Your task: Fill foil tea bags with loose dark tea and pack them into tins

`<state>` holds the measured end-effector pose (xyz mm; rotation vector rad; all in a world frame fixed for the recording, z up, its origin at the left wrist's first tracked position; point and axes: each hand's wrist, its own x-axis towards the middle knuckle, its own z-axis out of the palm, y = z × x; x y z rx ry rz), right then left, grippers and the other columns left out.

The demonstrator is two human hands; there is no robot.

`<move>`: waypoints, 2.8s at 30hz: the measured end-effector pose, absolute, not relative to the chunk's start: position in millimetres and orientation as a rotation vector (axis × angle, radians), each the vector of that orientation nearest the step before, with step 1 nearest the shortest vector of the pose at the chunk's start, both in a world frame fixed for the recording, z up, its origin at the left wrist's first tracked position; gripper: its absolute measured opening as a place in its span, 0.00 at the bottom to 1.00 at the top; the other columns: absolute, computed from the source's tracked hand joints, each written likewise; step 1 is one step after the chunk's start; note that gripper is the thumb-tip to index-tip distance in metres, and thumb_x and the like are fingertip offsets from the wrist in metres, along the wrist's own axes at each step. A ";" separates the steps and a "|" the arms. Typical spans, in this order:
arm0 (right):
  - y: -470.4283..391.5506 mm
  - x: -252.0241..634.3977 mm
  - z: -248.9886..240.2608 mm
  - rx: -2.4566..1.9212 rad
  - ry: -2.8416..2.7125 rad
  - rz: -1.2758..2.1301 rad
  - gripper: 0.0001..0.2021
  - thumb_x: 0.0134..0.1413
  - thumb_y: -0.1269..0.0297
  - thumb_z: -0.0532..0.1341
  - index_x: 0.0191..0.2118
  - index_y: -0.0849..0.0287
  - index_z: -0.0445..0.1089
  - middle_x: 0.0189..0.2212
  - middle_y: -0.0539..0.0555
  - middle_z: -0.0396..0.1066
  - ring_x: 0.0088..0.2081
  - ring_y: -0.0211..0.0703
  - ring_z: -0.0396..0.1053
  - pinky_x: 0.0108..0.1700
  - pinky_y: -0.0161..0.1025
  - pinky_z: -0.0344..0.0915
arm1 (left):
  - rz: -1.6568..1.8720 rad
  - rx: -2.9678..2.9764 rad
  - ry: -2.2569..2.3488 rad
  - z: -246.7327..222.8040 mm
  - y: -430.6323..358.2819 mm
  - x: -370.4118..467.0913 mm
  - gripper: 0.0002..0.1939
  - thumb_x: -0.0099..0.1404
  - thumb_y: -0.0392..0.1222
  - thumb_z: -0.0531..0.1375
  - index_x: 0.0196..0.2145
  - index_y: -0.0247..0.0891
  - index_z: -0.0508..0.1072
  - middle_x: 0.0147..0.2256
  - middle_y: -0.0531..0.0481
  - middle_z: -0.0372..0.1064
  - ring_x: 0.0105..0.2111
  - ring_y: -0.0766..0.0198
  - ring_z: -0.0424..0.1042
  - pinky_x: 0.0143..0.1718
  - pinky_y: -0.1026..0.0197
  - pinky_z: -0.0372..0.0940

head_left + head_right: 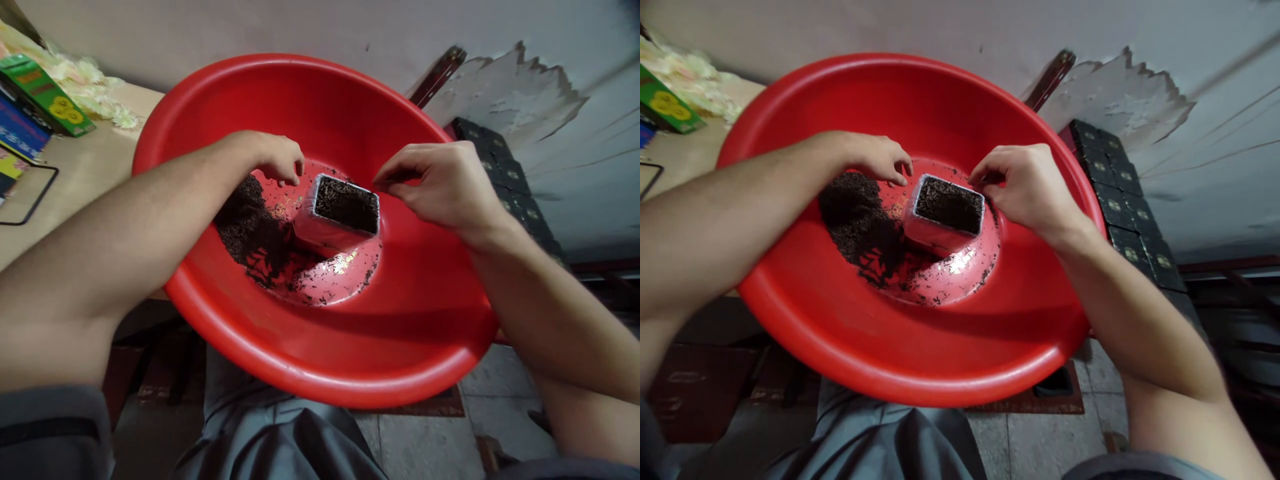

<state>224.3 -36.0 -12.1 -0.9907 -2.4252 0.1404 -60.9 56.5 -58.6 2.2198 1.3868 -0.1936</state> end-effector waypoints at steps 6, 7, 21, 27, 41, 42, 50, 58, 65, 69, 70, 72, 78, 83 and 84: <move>-32.7 231.2 -10.8 -1.034 -2.387 0.144 0.08 0.54 0.74 0.67 0.35 0.56 0.84 0.34 0.54 0.84 0.33 0.40 0.80 0.38 0.35 0.75 | -0.276 2.261 1.422 -52.9 52.7 -60.2 0.34 0.63 0.54 0.68 0.66 0.49 0.79 0.52 0.50 0.83 0.59 0.48 0.75 0.62 0.60 0.62; -33.0 231.8 -10.8 -1.071 -2.384 0.153 0.09 0.55 0.74 0.66 0.35 0.56 0.84 0.34 0.54 0.84 0.34 0.40 0.80 0.39 0.35 0.75 | -0.299 2.271 1.421 -52.5 52.4 -60.1 0.34 0.64 0.55 0.67 0.67 0.51 0.78 0.53 0.50 0.83 0.59 0.49 0.75 0.62 0.59 0.63; -33.4 230.2 -15.9 -1.246 -2.397 0.233 0.16 0.54 0.80 0.60 0.37 0.59 0.85 0.32 0.52 0.84 0.34 0.38 0.81 0.44 0.34 0.76 | -0.411 2.314 1.394 -56.9 54.7 -59.7 0.36 0.65 0.59 0.66 0.69 0.54 0.76 0.53 0.51 0.83 0.58 0.47 0.77 0.62 0.55 0.65; -45.4 226.7 -5.5 -1.003 -2.593 -0.110 0.14 0.62 0.77 0.59 0.38 0.56 0.83 0.36 0.54 0.84 0.39 0.40 0.78 0.45 0.38 0.74 | -0.405 2.342 1.389 -65.7 62.4 -60.2 0.37 0.65 0.57 0.65 0.70 0.54 0.74 0.54 0.52 0.83 0.59 0.46 0.76 0.63 0.52 0.65; -121.2 133.4 -166.8 -0.248 -3.351 -0.324 0.21 0.77 0.72 0.52 0.64 0.63 0.76 0.68 0.70 0.70 0.57 0.56 0.77 0.54 0.51 0.76 | -0.347 2.333 1.372 -55.0 46.0 -53.5 0.30 0.67 0.43 0.63 0.66 0.44 0.78 0.45 0.48 0.86 0.48 0.51 0.80 0.55 0.51 0.71; -120.9 129.6 -171.9 -0.411 -3.376 -0.313 0.23 0.77 0.71 0.52 0.68 0.63 0.73 0.70 0.72 0.67 0.58 0.59 0.76 0.56 0.53 0.76 | -0.344 2.334 1.374 -55.3 46.1 -54.2 0.30 0.67 0.43 0.63 0.66 0.45 0.79 0.44 0.49 0.86 0.48 0.50 0.80 0.56 0.51 0.71; -134.8 106.4 -177.4 -0.791 -3.470 0.013 0.23 0.76 0.75 0.49 0.63 0.68 0.77 0.62 0.74 0.72 0.57 0.57 0.74 0.49 0.47 0.78 | -0.342 2.234 1.372 -67.7 59.3 -51.8 0.32 0.63 0.48 0.68 0.65 0.47 0.80 0.48 0.44 0.86 0.51 0.42 0.81 0.60 0.41 0.69; -129.7 94.9 -168.2 -0.631 -3.568 0.186 0.20 0.75 0.77 0.49 0.49 0.72 0.80 0.47 0.70 0.74 0.49 0.53 0.72 0.45 0.46 0.76 | -0.363 2.105 1.335 -72.1 65.4 -53.6 0.40 0.61 0.61 0.70 0.69 0.49 0.76 0.49 0.44 0.85 0.58 0.37 0.75 0.61 0.39 0.67; -120.0 86.6 -152.4 -0.556 -3.548 0.171 0.18 0.75 0.76 0.51 0.48 0.72 0.80 0.46 0.69 0.75 0.49 0.53 0.73 0.47 0.47 0.75 | -0.380 2.107 1.365 -60.3 51.6 -56.0 0.39 0.62 0.60 0.71 0.69 0.49 0.76 0.53 0.47 0.84 0.59 0.43 0.74 0.65 0.46 0.64; -117.1 95.2 -108.5 -0.631 -3.427 0.133 0.18 0.76 0.74 0.51 0.48 0.69 0.80 0.44 0.67 0.76 0.45 0.50 0.73 0.47 0.44 0.73 | -0.420 2.150 1.366 -59.1 51.7 -59.2 0.37 0.60 0.60 0.70 0.66 0.54 0.78 0.52 0.50 0.84 0.58 0.45 0.76 0.62 0.51 0.66; -115.9 101.8 -94.5 -0.658 -3.352 0.099 0.18 0.76 0.74 0.51 0.47 0.69 0.80 0.43 0.67 0.76 0.44 0.49 0.73 0.46 0.43 0.73 | -0.436 2.160 1.372 -58.9 52.5 -59.8 0.36 0.60 0.61 0.70 0.65 0.55 0.79 0.53 0.50 0.84 0.58 0.45 0.77 0.62 0.52 0.67; -111.4 120.6 -66.0 -0.723 -3.153 0.014 0.18 0.76 0.74 0.52 0.45 0.68 0.81 0.41 0.65 0.77 0.41 0.47 0.72 0.43 0.42 0.71 | -0.464 2.170 1.382 -58.9 54.6 -60.8 0.36 0.60 0.61 0.70 0.65 0.54 0.79 0.54 0.48 0.84 0.58 0.44 0.77 0.61 0.52 0.67; -78.8 192.2 -7.7 -1.050 -2.674 -0.096 0.13 0.70 0.69 0.59 0.43 0.59 0.84 0.41 0.58 0.82 0.39 0.46 0.78 0.44 0.42 0.74 | -0.455 2.169 1.389 -63.9 61.8 -64.5 0.40 0.58 0.63 0.70 0.67 0.53 0.78 0.55 0.45 0.83 0.57 0.43 0.77 0.61 0.50 0.68; -49.0 226.5 -6.9 -1.158 -2.549 -0.018 0.13 0.66 0.64 0.61 0.41 0.50 0.86 0.39 0.53 0.84 0.41 0.48 0.82 0.50 0.46 0.78 | -0.474 2.106 1.386 -64.2 60.8 -65.6 0.42 0.59 0.64 0.70 0.68 0.52 0.77 0.56 0.44 0.82 0.59 0.42 0.76 0.62 0.50 0.67; -44.8 229.7 -9.2 -1.170 -2.541 -0.008 0.13 0.65 0.64 0.62 0.41 0.50 0.86 0.39 0.52 0.84 0.42 0.48 0.82 0.51 0.47 0.78 | -0.474 2.092 1.391 -64.0 60.7 -65.5 0.42 0.59 0.64 0.70 0.68 0.52 0.77 0.57 0.43 0.82 0.60 0.42 0.76 0.63 0.49 0.67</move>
